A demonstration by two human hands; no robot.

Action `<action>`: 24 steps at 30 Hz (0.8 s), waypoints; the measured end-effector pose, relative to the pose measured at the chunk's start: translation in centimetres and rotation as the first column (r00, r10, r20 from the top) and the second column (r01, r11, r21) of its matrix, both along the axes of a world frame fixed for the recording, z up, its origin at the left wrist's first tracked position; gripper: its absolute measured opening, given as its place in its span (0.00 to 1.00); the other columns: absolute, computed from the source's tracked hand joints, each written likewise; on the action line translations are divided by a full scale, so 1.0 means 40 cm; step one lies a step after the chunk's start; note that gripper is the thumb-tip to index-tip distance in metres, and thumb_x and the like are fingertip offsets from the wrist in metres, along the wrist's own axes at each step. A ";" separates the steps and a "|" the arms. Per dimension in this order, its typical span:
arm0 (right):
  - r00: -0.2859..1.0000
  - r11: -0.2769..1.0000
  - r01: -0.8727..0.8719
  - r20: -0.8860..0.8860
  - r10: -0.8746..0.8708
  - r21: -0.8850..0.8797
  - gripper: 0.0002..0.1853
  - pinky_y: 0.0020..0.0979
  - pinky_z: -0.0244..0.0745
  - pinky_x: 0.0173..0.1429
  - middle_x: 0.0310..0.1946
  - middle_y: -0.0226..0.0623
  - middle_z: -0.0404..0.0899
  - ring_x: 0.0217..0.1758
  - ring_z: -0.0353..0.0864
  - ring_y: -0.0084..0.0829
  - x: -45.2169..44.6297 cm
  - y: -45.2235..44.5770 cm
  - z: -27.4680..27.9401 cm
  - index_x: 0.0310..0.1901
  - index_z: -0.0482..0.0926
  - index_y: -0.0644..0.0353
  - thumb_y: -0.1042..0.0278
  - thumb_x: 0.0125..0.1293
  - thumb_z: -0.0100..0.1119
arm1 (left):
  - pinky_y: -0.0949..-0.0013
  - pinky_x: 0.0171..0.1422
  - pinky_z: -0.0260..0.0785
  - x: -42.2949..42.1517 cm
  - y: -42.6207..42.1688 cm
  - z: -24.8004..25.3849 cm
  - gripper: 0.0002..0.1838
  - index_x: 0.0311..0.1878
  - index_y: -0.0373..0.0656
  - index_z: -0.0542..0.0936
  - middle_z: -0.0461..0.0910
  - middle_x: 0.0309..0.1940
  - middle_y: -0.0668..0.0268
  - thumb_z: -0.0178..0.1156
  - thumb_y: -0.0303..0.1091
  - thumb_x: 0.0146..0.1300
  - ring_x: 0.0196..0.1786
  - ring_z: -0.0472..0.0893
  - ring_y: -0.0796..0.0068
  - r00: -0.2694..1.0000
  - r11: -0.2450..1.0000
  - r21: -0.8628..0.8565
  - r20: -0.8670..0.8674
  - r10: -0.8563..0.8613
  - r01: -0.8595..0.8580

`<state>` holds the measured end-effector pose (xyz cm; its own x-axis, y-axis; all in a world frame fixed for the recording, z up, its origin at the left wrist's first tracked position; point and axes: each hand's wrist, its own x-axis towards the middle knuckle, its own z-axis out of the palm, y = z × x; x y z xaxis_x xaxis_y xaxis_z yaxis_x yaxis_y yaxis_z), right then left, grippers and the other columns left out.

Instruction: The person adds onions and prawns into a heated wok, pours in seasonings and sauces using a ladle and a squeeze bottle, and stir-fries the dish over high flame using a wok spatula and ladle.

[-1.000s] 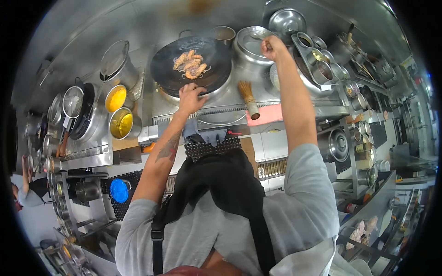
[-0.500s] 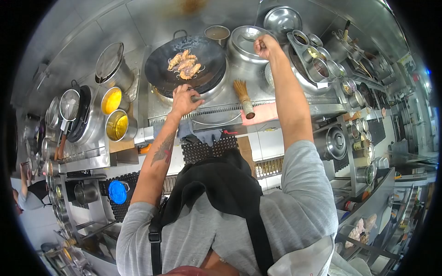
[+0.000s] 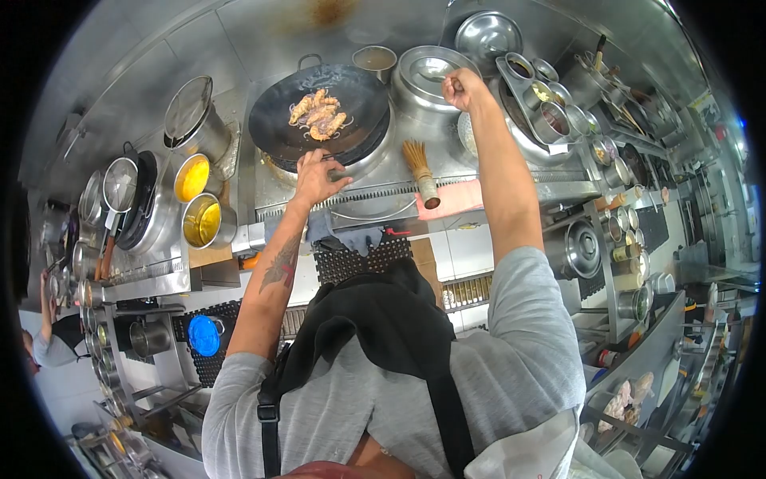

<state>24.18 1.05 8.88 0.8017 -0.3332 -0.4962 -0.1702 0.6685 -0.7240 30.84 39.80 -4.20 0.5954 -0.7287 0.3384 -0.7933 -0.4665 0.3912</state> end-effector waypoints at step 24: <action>1.000 0.999 0.003 -0.001 -0.003 -0.053 0.08 0.14 0.63 0.18 0.18 0.30 0.67 0.18 0.68 0.16 0.013 -0.018 -0.006 0.34 0.67 0.77 0.77 0.62 0.50 | 0.55 0.69 0.50 -0.007 -0.001 0.002 0.16 0.33 0.54 0.87 0.73 0.51 0.65 0.72 0.51 0.44 0.60 0.65 0.62 1.000 1.000 -0.002 -0.006 0.014 -0.014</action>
